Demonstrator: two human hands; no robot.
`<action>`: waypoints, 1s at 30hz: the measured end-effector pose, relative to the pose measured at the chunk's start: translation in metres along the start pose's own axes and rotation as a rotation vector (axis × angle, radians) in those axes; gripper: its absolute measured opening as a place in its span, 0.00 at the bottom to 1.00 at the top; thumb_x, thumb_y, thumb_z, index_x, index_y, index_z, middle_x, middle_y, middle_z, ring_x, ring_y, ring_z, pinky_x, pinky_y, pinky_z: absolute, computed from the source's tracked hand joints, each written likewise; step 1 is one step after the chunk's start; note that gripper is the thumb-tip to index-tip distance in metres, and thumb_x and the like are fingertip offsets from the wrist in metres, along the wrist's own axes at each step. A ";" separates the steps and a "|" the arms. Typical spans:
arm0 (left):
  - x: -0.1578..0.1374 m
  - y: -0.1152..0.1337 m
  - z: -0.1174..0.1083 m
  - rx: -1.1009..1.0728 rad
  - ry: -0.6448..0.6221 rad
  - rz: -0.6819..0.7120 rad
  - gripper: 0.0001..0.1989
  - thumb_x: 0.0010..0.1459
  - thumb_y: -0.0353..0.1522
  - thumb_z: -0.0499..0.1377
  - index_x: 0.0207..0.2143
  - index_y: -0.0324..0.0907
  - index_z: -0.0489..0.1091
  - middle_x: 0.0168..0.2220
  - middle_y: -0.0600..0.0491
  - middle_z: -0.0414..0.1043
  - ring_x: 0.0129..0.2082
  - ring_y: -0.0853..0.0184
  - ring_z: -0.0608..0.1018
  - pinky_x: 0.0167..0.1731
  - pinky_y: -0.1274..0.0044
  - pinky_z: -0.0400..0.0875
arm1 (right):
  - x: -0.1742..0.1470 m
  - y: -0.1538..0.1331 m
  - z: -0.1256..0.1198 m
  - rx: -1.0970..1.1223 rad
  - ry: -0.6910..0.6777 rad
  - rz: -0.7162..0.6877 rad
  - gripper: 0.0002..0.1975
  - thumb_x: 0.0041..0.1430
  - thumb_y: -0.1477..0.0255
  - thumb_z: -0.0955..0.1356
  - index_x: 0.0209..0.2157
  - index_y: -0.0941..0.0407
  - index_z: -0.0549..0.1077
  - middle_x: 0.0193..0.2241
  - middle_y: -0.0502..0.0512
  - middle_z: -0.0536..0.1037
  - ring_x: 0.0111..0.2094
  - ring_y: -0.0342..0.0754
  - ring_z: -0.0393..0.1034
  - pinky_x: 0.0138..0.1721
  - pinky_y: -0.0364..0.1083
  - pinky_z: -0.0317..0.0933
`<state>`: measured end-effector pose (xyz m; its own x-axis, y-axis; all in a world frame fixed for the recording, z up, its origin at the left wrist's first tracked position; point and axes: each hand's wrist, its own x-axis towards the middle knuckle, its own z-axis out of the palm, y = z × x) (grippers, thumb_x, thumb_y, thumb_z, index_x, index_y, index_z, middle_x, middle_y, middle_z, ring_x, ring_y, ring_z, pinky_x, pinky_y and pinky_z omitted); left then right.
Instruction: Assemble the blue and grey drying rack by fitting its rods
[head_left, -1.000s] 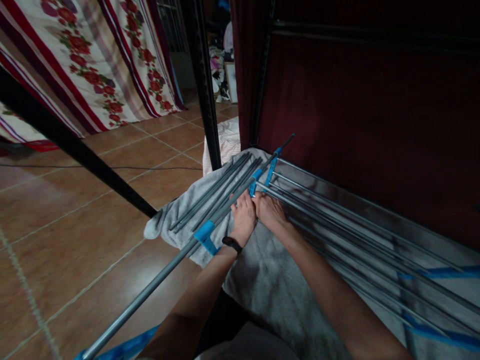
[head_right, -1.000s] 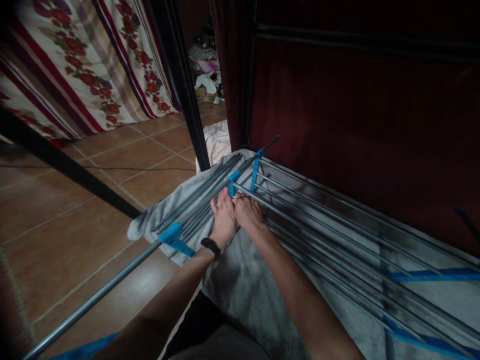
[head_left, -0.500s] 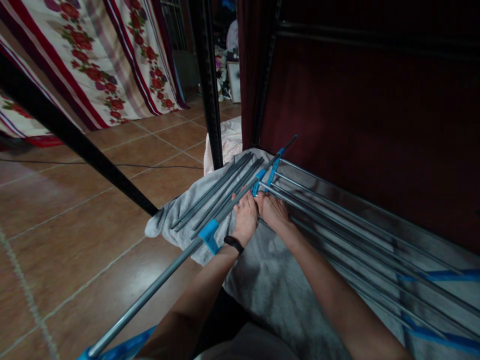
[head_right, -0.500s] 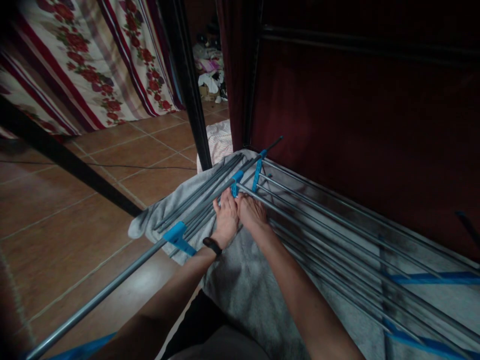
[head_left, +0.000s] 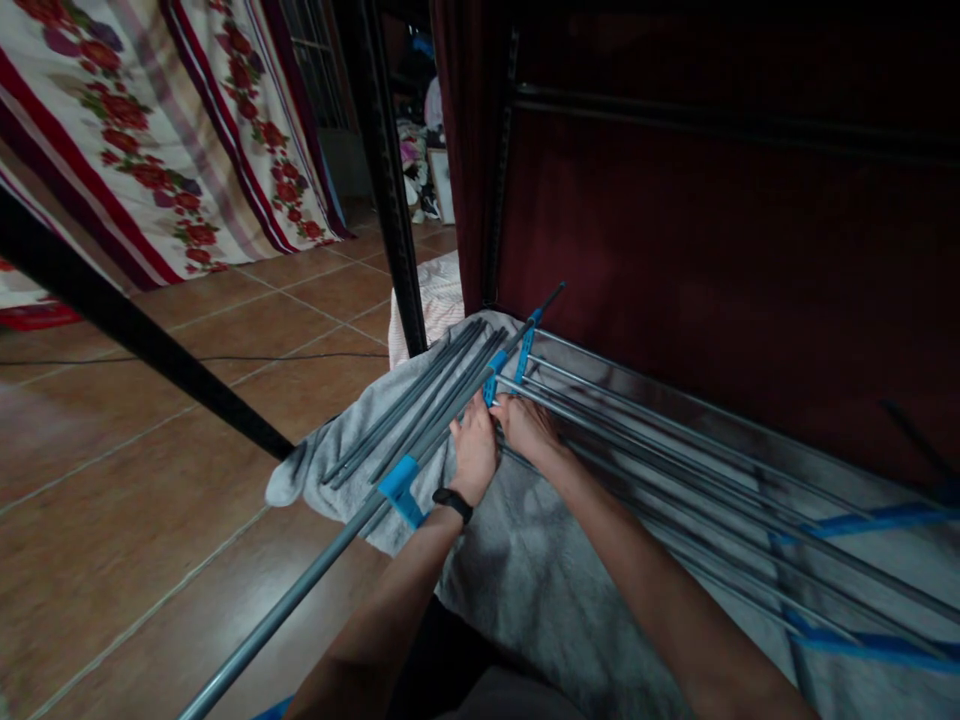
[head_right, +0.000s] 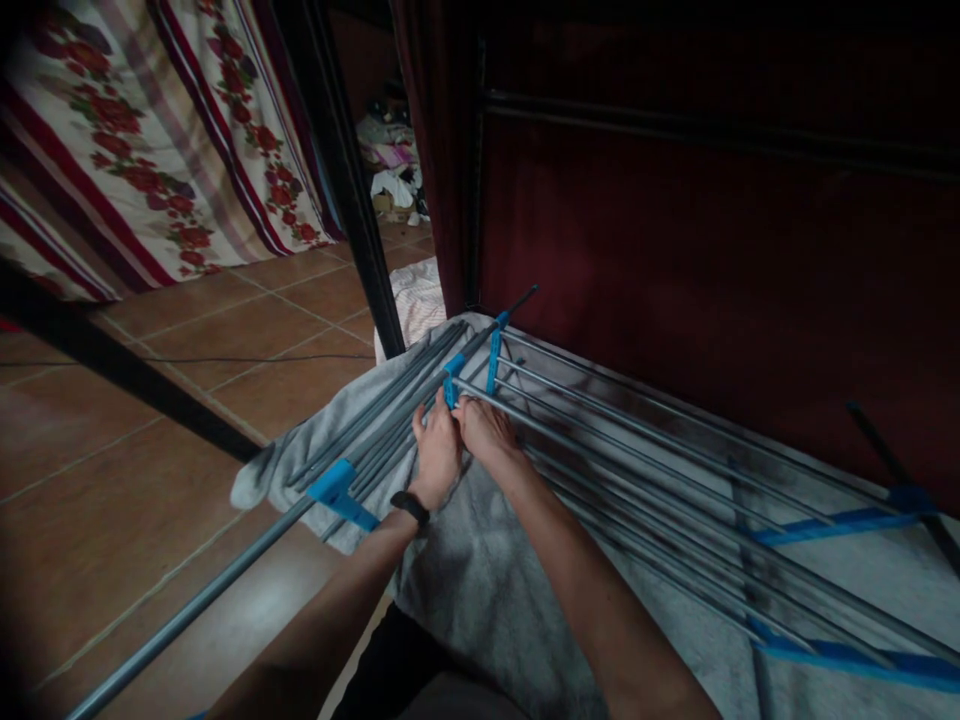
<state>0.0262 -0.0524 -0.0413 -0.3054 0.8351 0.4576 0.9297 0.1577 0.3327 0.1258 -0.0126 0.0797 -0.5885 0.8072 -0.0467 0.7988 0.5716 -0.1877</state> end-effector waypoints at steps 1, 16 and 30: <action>0.000 -0.001 0.000 -0.020 0.013 0.004 0.35 0.71 0.25 0.43 0.77 0.32 0.39 0.67 0.31 0.68 0.68 0.57 0.72 0.71 0.55 0.54 | 0.000 0.000 0.000 0.003 -0.001 0.001 0.18 0.78 0.66 0.59 0.56 0.57 0.76 0.53 0.65 0.83 0.56 0.53 0.78 0.53 0.47 0.67; 0.005 -0.001 -0.002 -0.222 0.026 -0.046 0.32 0.69 0.27 0.48 0.74 0.32 0.51 0.53 0.37 0.79 0.57 0.56 0.80 0.59 0.66 0.71 | -0.002 -0.004 0.002 0.014 -0.001 -0.029 0.20 0.78 0.70 0.57 0.53 0.60 0.77 0.50 0.67 0.84 0.52 0.53 0.81 0.51 0.45 0.69; 0.008 -0.008 -0.003 -0.257 -0.010 -0.159 0.31 0.64 0.32 0.53 0.68 0.33 0.58 0.46 0.37 0.79 0.46 0.50 0.82 0.48 0.63 0.76 | -0.011 -0.011 0.007 0.031 0.157 0.001 0.20 0.78 0.67 0.58 0.59 0.63 0.72 0.55 0.68 0.81 0.54 0.55 0.78 0.56 0.52 0.69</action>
<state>0.0154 -0.0482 -0.0376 -0.4396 0.8162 0.3750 0.7875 0.1493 0.5980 0.1222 -0.0286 0.0753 -0.5587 0.8225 0.1065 0.7938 0.5675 -0.2185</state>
